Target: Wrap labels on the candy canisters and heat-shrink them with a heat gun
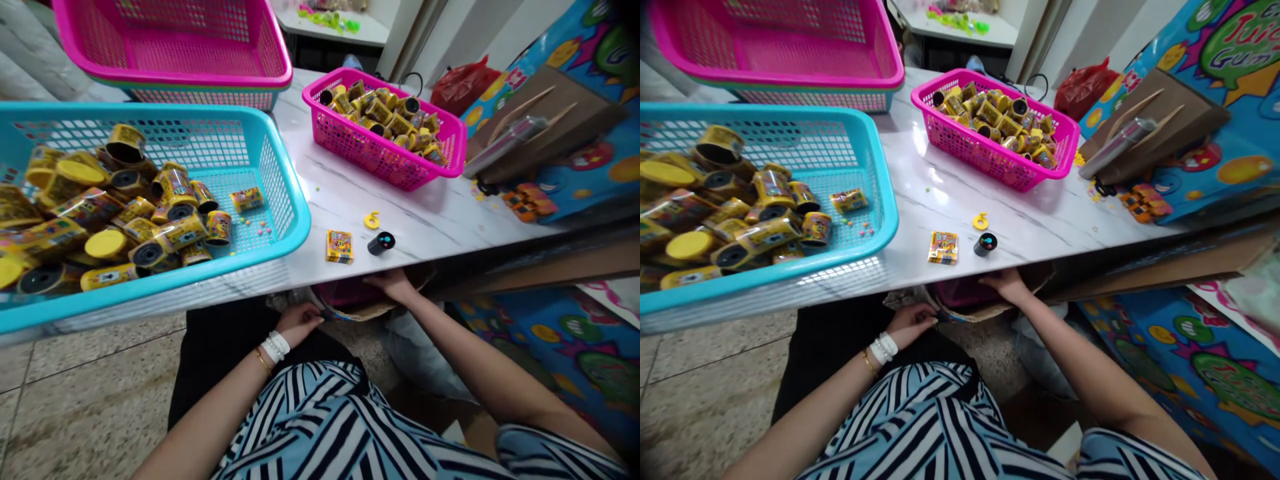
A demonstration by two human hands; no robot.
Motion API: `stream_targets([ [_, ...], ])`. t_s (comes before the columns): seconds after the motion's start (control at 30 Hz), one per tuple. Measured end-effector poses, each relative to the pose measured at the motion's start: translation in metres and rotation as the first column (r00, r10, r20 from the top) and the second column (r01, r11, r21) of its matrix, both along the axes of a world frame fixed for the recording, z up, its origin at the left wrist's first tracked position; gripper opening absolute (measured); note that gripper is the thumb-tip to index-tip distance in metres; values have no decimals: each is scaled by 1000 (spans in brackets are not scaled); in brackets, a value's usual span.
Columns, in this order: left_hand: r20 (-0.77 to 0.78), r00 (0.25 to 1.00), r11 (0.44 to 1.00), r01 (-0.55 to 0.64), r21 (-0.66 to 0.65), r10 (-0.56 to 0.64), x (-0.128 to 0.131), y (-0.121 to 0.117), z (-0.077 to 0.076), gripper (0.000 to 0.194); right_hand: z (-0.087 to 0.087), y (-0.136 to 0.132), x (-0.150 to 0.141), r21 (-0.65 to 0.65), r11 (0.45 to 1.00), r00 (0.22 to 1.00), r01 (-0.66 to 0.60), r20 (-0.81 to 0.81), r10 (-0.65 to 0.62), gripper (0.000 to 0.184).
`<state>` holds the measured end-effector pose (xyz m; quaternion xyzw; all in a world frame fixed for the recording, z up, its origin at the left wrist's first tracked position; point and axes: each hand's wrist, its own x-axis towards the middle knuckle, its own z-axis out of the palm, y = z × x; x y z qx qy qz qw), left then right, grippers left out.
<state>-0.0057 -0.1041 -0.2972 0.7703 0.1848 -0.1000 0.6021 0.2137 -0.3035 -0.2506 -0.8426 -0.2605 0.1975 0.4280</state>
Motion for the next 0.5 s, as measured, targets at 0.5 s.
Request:
stream_targets([
  [0.5,4,1000,1000,8,8,-8,-3,-7,2,21,-7,0,0,-88,996,988,34,152,-20,37],
])
